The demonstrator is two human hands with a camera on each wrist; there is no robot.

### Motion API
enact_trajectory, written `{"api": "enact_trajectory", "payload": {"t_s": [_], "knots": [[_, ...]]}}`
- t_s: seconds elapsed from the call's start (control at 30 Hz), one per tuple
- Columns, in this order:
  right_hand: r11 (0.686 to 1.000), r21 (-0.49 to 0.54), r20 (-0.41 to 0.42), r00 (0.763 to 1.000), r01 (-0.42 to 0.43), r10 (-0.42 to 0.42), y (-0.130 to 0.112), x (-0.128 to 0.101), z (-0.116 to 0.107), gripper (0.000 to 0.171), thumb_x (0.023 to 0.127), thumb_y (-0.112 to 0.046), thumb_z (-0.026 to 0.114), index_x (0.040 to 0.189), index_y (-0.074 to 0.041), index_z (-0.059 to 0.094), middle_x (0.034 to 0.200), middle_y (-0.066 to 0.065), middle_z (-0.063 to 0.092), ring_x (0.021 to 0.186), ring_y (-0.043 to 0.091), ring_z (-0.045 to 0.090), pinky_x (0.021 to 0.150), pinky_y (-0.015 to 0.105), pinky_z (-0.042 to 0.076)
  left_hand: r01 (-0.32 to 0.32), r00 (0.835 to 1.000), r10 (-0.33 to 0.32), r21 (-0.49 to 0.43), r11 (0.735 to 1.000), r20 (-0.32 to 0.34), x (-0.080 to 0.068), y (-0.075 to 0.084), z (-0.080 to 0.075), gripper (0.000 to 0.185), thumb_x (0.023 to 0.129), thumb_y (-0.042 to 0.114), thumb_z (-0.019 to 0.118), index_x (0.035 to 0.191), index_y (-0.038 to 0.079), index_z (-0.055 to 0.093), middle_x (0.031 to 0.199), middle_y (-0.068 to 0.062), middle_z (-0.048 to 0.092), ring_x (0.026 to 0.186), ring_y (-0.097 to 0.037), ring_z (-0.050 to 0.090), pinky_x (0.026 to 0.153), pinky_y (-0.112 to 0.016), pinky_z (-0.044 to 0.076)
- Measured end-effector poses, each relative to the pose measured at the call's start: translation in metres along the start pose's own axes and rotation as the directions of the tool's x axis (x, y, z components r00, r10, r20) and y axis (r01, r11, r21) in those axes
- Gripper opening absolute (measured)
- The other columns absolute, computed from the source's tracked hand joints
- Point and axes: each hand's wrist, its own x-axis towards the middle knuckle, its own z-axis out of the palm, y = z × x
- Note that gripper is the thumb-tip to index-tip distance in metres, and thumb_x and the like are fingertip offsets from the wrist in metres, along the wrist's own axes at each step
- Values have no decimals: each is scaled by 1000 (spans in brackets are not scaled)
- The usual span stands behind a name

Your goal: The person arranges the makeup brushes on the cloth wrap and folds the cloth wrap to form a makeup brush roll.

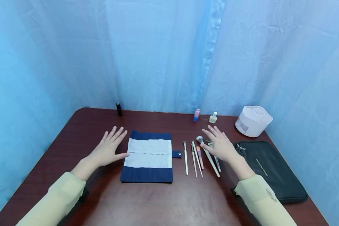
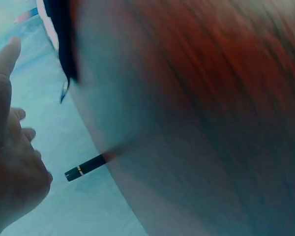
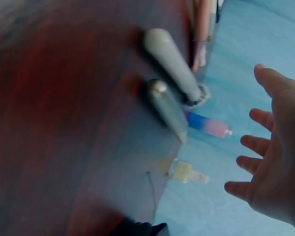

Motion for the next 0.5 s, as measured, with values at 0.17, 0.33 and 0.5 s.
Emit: {"api": "enact_trajectory", "payload": {"t_s": [0.17, 0.33, 0.5], "knots": [[999, 27, 29, 999, 35, -35, 4, 2, 7, 66, 90, -41, 61, 145, -11, 38, 151, 19, 31, 141, 40, 21, 108, 61, 22, -42, 996, 43, -23, 999, 74, 3, -9, 6, 93, 81, 55, 66, 151, 10, 24, 156, -15, 18, 144, -38, 6, 112, -59, 7], [999, 36, 84, 996, 4, -7, 7, 2, 11, 64, 89, -40, 63, 141, -9, 44, 144, 19, 41, 135, 38, 34, 102, 58, 34, -77, 988, 86, -70, 995, 127, 4, -18, 11, 91, 80, 55, 67, 149, 11, 28, 155, -16, 22, 143, -41, 10, 111, -61, 9], [999, 40, 115, 993, -28, 24, 9, 5, 14, 55, 85, -41, 67, 129, -8, 57, 129, 17, 55, 123, 36, 46, 95, 56, 41, -72, 981, 89, -99, 992, 170, 5, -25, 11, 89, 78, 57, 68, 148, 15, 32, 154, -17, 24, 142, -43, 11, 110, -63, 10]]}}
